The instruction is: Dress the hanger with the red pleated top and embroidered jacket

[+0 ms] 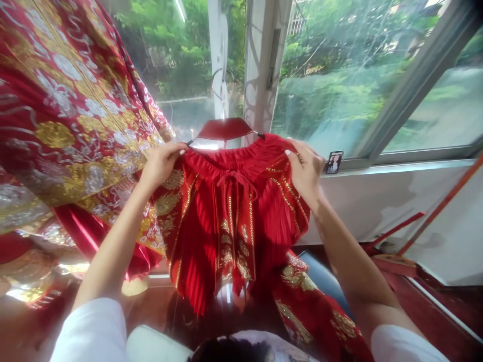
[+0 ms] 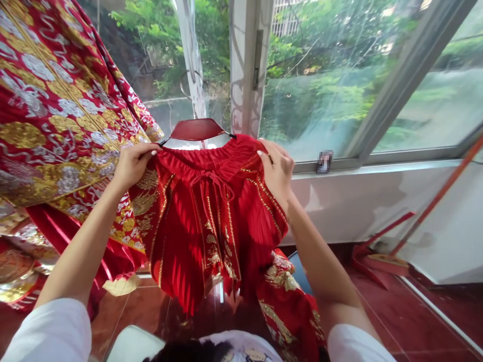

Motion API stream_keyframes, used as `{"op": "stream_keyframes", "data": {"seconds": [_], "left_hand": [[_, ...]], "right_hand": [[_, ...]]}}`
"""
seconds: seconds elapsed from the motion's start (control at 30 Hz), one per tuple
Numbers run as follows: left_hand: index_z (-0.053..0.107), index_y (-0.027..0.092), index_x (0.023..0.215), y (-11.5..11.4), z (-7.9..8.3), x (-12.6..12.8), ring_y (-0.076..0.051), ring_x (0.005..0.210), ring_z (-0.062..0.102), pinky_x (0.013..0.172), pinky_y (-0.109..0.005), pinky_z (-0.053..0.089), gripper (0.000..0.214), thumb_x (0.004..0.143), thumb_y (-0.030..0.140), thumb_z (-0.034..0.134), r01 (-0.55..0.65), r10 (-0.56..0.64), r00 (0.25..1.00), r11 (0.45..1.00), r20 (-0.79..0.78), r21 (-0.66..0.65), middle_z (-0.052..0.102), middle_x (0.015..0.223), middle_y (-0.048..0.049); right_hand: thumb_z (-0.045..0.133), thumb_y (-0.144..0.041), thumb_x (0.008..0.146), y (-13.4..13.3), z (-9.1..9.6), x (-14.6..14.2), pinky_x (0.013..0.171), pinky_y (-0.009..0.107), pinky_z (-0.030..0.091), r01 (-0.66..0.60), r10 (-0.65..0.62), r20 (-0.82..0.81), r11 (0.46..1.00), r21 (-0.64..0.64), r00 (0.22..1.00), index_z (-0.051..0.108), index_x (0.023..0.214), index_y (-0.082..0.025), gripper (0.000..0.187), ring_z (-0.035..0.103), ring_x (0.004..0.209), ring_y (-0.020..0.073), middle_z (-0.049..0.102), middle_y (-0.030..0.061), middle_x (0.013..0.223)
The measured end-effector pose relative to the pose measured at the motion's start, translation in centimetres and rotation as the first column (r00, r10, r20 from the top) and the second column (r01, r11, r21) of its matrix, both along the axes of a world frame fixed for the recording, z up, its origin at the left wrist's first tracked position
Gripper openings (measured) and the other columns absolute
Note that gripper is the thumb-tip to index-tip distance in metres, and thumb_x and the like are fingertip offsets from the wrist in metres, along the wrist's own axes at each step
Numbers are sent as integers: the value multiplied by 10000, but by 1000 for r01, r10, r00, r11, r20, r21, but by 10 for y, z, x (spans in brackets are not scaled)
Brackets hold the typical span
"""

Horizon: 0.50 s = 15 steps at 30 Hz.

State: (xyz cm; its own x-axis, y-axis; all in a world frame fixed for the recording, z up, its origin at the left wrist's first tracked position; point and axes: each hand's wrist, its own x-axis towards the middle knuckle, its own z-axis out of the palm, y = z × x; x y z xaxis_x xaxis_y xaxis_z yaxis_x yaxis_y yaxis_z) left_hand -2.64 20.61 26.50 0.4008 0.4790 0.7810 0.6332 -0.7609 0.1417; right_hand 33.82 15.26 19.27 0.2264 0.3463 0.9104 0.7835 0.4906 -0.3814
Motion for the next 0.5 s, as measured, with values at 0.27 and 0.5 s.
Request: {"op": "stream_keyframes", "data": {"seconds": [0.27,0.5], "left_hand": [[639,233,1039,-12,-19,24,-188,971,621,949,-348,463,225,960,388,497,-211,174,902,976,395,51,679,970,3],[271,230,1458,-42,-71,32,-271,1429,250,1209,-487,139,678,903,473,575,-504,470,851,857,235,112,346,1528,-19]], "right_hand": [[436,-347,940,16,-2,7,874,364,499,25,-12,-244,998,51,970,703,1000,-152,336,656,911,200,714,86,935],[495,-289,940,-18,-49,32,1176,370,277,-31,47,115,990,-139,992,335,1487,-178,581,334,1428,211,372,129,1525]]}}
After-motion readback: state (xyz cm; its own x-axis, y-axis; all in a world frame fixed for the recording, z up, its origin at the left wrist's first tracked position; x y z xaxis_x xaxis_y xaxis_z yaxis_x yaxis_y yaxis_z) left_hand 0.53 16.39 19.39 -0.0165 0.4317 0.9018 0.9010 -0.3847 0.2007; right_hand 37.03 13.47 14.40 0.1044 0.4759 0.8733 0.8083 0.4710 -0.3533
